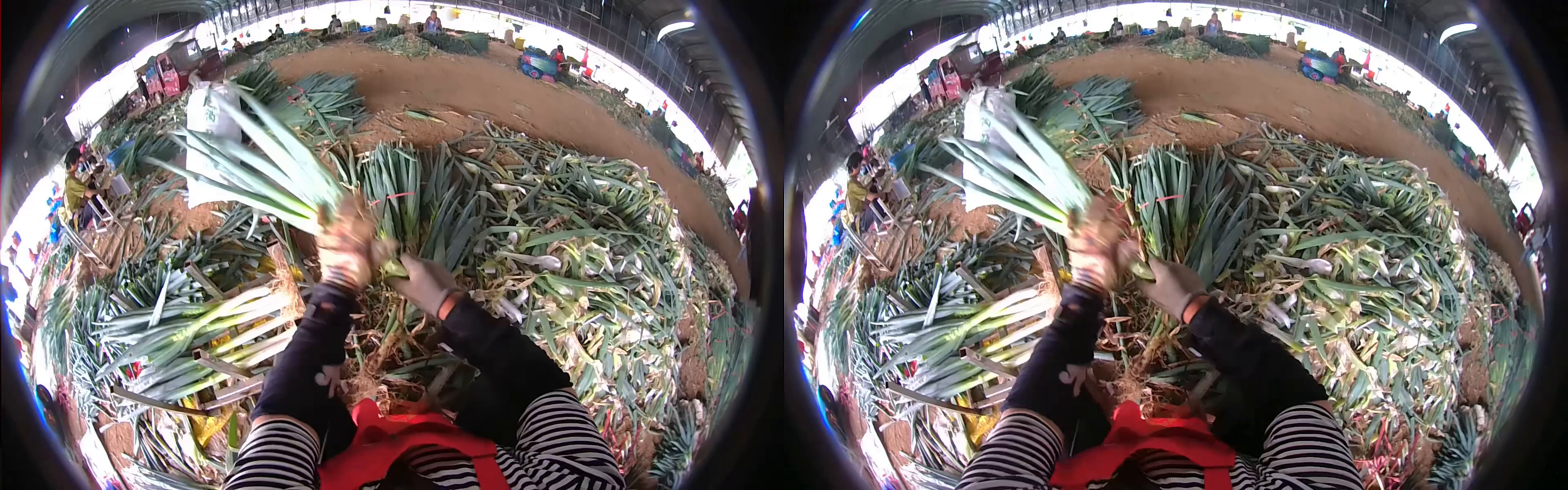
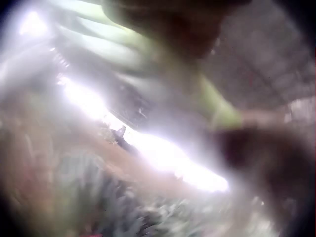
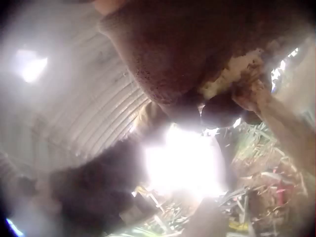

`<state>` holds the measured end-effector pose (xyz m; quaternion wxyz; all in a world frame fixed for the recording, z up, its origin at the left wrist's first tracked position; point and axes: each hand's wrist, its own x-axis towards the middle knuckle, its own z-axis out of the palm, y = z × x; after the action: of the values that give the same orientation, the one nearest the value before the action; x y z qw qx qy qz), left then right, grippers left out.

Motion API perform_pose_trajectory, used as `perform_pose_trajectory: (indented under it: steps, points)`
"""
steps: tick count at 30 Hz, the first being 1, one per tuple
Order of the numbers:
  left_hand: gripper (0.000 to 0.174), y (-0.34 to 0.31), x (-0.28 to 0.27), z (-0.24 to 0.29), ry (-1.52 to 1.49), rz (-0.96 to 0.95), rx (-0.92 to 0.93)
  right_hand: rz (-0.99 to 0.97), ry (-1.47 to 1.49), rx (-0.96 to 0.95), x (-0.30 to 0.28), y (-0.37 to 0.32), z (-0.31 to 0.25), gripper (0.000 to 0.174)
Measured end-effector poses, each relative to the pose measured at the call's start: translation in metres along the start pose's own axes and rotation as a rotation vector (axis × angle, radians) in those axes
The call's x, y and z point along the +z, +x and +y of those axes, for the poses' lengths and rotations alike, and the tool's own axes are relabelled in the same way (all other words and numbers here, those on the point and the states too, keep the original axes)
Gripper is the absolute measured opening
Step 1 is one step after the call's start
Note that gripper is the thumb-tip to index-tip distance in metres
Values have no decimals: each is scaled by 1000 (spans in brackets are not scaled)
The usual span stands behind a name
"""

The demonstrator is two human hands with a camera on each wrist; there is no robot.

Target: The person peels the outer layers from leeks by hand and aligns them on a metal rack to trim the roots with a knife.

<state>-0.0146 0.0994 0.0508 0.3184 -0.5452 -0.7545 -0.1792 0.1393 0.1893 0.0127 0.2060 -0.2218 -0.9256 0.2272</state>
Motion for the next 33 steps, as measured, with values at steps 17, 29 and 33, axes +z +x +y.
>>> perform_pose_trajectory:
  steps: [17,29,33]
  points:
    - [20,-41,53,-9,-2173,29,-1139,370,-285,-120,12,8,1,46]
    - [28,-35,28,2,-2307,92,-1029,140,188,112,4,26,8,28]
    - [37,-26,22,-13,-2383,101,-814,-88,1106,198,10,25,30,34]
